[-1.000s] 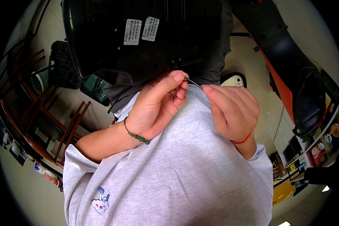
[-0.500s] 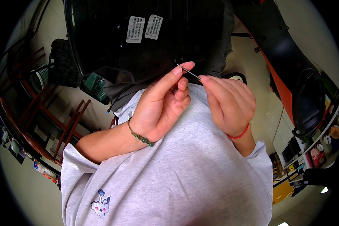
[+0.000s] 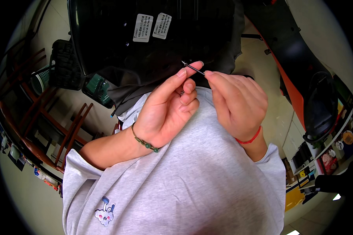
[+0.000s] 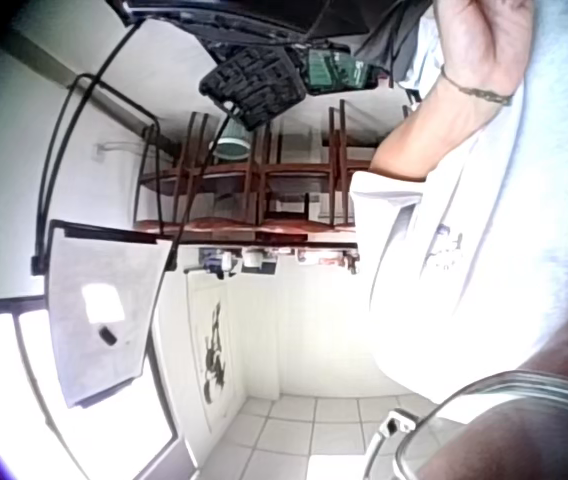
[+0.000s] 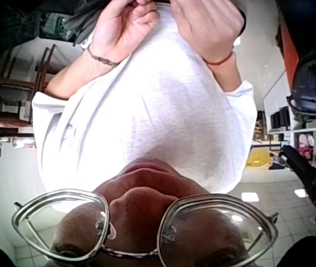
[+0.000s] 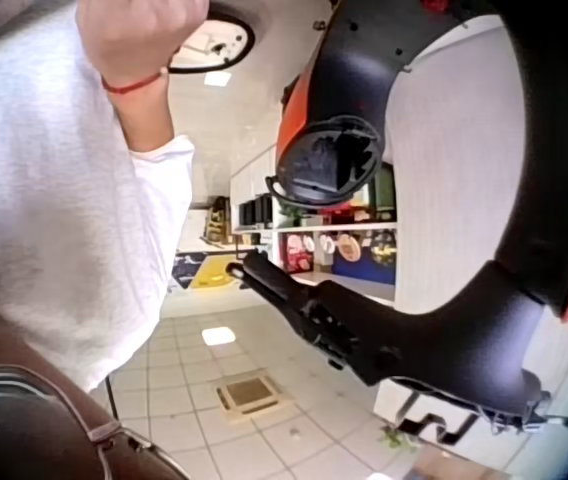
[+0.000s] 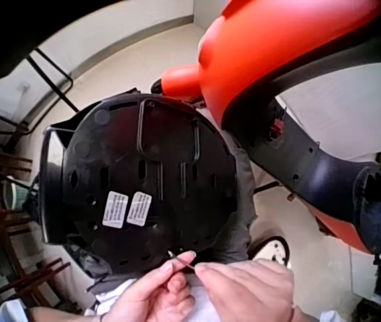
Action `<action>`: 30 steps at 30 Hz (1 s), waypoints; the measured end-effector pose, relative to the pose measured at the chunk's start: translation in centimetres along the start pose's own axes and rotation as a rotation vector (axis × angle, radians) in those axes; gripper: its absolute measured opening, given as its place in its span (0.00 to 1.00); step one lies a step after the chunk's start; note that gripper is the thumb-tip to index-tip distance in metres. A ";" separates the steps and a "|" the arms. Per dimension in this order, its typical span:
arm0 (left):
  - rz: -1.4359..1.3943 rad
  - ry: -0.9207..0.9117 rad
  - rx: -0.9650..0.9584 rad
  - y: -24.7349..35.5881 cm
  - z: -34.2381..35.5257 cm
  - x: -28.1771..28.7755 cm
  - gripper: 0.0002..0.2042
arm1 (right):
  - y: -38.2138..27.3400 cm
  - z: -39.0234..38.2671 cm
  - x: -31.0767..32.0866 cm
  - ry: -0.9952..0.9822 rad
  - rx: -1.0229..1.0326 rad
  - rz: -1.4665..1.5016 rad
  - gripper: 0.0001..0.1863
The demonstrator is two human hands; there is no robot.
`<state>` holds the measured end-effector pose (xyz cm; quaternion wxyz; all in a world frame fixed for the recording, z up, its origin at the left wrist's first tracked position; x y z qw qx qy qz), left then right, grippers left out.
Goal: The person holds a small screw and a hex key, then inserts the screw into a hole on the underside of a black motorcycle seat component.
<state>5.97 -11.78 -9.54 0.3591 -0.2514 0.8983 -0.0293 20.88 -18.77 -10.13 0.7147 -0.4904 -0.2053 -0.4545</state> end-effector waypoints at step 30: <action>0.061 -0.120 0.032 -0.4 1.2 -0.3 0.11 | 0.6 2.6 2.9 -0.203 -0.076 0.263 0.17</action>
Point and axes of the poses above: each hand's wrist, its own z-axis towards the middle knuckle, its own x-axis out of the back of the hand, y = z × x, the point moved 1 cm from there along z, towards the middle knuckle, and after that the axes turned 5 degrees about -z, right-handed, at the moved point
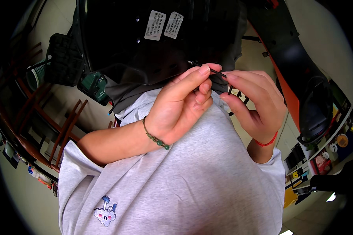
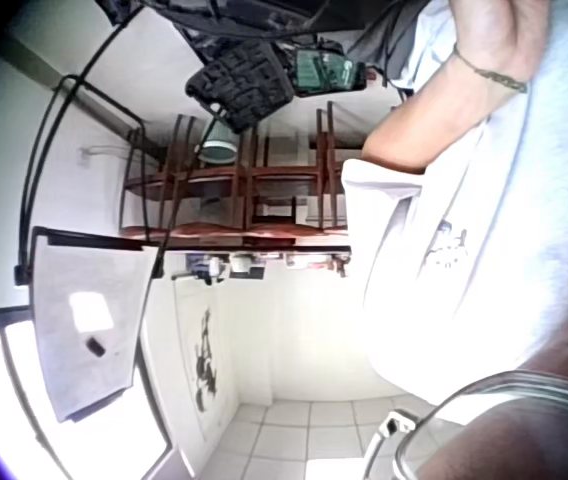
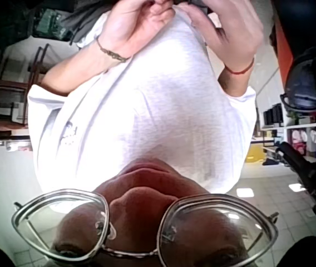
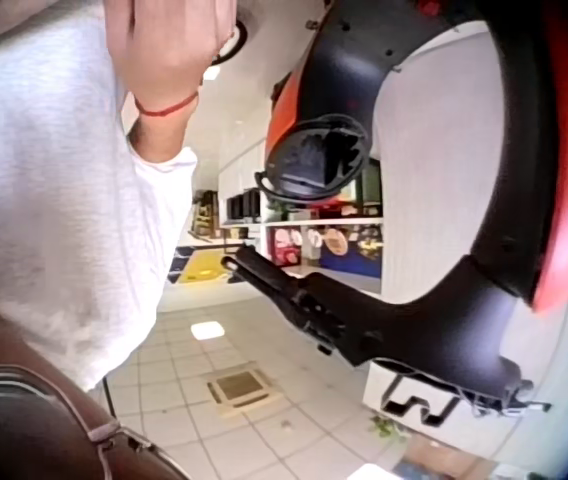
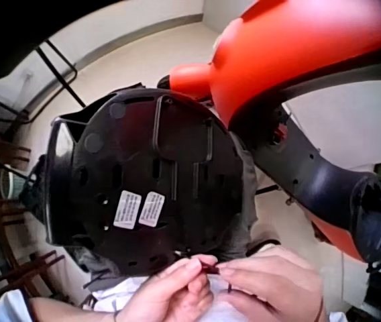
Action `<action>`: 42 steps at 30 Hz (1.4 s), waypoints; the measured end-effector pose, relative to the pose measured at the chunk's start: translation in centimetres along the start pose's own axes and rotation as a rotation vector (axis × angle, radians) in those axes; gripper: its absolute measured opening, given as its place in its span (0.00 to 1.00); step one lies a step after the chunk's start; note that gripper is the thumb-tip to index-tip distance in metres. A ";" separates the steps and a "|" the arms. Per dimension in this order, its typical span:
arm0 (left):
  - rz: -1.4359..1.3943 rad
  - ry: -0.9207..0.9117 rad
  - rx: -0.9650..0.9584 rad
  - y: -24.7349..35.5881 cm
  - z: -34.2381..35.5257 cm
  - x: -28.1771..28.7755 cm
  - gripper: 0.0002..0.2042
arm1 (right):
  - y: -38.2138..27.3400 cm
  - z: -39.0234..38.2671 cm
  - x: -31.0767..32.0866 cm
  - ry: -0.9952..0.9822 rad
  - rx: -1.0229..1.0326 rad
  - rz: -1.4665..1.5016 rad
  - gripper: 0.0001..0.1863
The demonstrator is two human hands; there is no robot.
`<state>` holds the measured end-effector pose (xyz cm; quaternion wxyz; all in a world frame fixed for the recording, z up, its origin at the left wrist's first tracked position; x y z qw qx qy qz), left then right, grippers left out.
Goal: The person holds a small screw and a hex key, then inserts the screw into a hole on the underside of a black motorcycle seat component.
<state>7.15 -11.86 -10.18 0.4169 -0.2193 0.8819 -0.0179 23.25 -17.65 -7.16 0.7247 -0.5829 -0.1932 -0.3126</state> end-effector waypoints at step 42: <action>-0.017 -0.051 -0.019 -0.1 0.3 0.3 0.12 | -0.8 0.9 -0.3 -0.067 -0.217 0.031 0.09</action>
Point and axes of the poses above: each hand's wrist, its own z-axis towards the middle knuckle, its own x-axis out of the back of the hand, y = z × x, the point moved 1 cm from there along z, towards the middle knuckle, and after that the axes turned 5 degrees about -z, right-handed, at the moved point
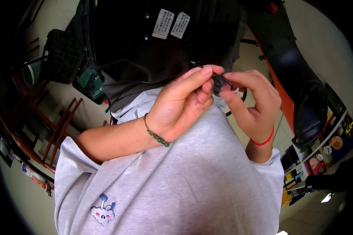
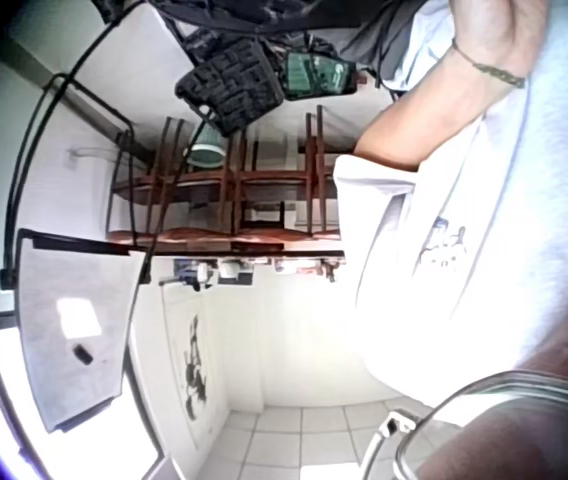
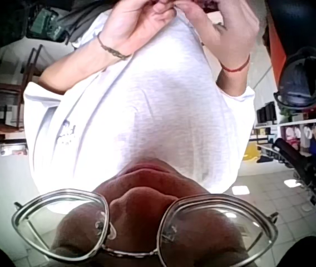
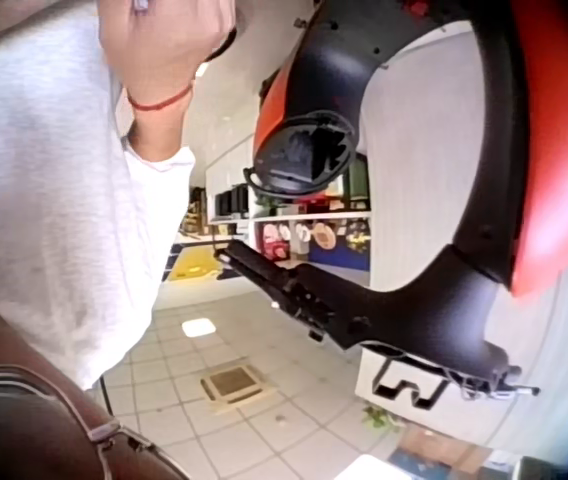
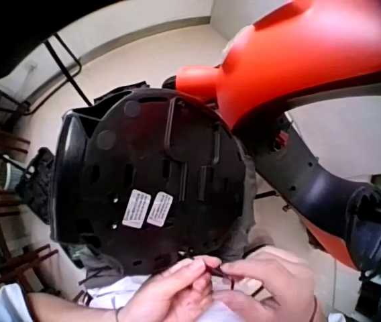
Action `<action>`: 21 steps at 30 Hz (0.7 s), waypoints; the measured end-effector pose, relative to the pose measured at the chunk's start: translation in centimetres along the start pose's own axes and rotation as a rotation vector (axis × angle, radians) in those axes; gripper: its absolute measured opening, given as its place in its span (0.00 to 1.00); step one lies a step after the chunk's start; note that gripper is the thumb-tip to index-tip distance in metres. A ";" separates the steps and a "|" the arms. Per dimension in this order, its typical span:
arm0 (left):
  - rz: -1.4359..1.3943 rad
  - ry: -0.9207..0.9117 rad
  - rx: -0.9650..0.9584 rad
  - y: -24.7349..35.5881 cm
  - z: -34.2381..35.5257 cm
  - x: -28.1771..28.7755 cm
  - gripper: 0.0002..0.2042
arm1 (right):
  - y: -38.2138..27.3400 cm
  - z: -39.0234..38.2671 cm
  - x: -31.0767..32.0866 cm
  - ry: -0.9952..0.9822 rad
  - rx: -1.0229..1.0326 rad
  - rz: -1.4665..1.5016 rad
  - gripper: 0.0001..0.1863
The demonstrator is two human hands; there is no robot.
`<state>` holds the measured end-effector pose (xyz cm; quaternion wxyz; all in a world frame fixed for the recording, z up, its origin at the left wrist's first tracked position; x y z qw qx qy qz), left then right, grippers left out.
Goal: The person holds a small screw and a hex key, then inserts the screw into a hole on the underside of a black motorcycle seat component.
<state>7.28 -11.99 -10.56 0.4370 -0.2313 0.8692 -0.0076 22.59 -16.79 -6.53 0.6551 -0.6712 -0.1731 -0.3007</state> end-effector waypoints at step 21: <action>0.024 0.068 0.018 0.2 -0.1 -0.3 0.12 | -0.4 -0.3 -0.6 0.021 -0.589 0.324 0.14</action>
Point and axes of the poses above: each hand's wrist, its own z-axis towards the middle knuckle, its own x-axis out of the back of the hand, y = z × x, the point moved 1 cm from there along z, towards the middle knuckle, and after that the axes turned 5 degrees about -z, right-handed, at the moved point
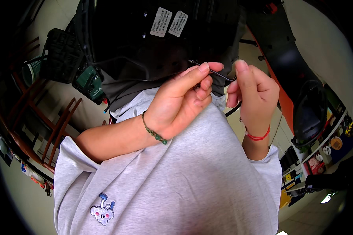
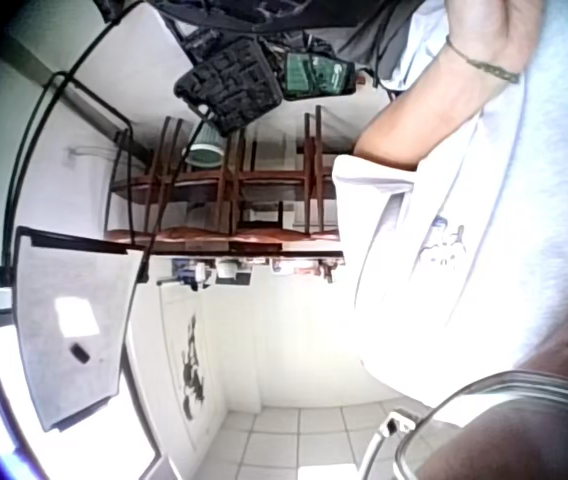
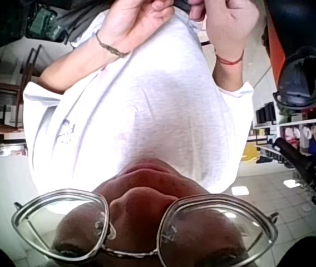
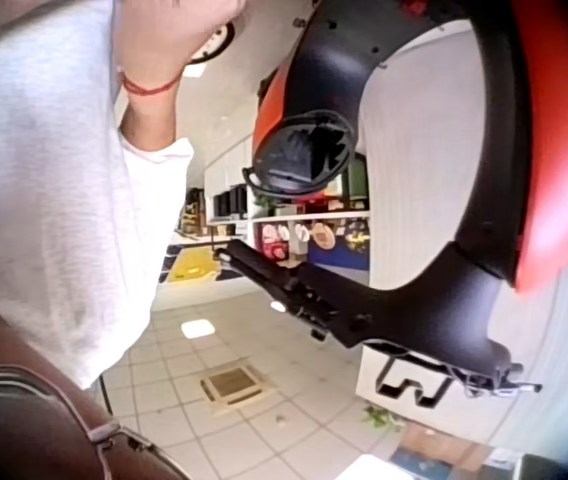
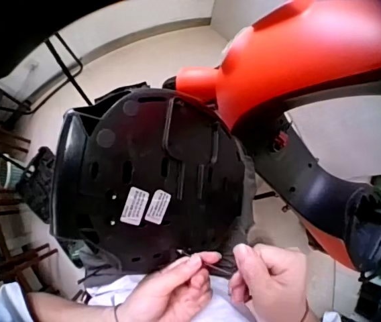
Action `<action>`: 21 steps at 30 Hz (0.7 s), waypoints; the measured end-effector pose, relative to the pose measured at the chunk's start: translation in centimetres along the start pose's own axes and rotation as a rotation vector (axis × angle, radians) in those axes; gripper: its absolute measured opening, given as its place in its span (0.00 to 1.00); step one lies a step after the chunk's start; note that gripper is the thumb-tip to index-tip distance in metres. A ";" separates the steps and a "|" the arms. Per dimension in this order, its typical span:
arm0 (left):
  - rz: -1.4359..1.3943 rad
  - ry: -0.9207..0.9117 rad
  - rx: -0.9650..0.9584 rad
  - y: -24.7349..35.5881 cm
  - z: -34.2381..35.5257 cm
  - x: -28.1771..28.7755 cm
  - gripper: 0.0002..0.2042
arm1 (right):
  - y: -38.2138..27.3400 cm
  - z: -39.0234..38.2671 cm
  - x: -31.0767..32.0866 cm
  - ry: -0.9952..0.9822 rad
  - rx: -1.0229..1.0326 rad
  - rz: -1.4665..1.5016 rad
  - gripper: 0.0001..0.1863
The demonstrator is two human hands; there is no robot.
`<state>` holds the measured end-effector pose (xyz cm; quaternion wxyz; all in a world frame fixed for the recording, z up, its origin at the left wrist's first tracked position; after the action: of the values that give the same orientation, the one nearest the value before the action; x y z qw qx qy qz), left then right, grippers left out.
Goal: The person holds a small screw and a hex key, then inserts the screw into a hole on the underside of a black motorcycle seat component.
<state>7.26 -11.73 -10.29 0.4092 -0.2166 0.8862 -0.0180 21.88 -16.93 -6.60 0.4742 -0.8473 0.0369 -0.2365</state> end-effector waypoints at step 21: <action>0.015 -0.024 -0.025 0.0 0.0 0.3 0.12 | 0.1 -0.9 -0.4 -0.148 0.128 0.016 0.10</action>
<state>7.11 -11.84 -10.47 0.4171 -0.2151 0.8830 -0.0012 21.13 -17.55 -6.40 0.5308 -0.8300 -0.0066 -0.1714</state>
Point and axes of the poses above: each hand's wrist, its own z-axis towards the middle knuckle, its own x-axis out of the back of the hand, y = z × x, the point moved 1 cm from there along z, towards the middle knuckle, and after that the axes turned 5 degrees about -z, right-handed, at the moved point
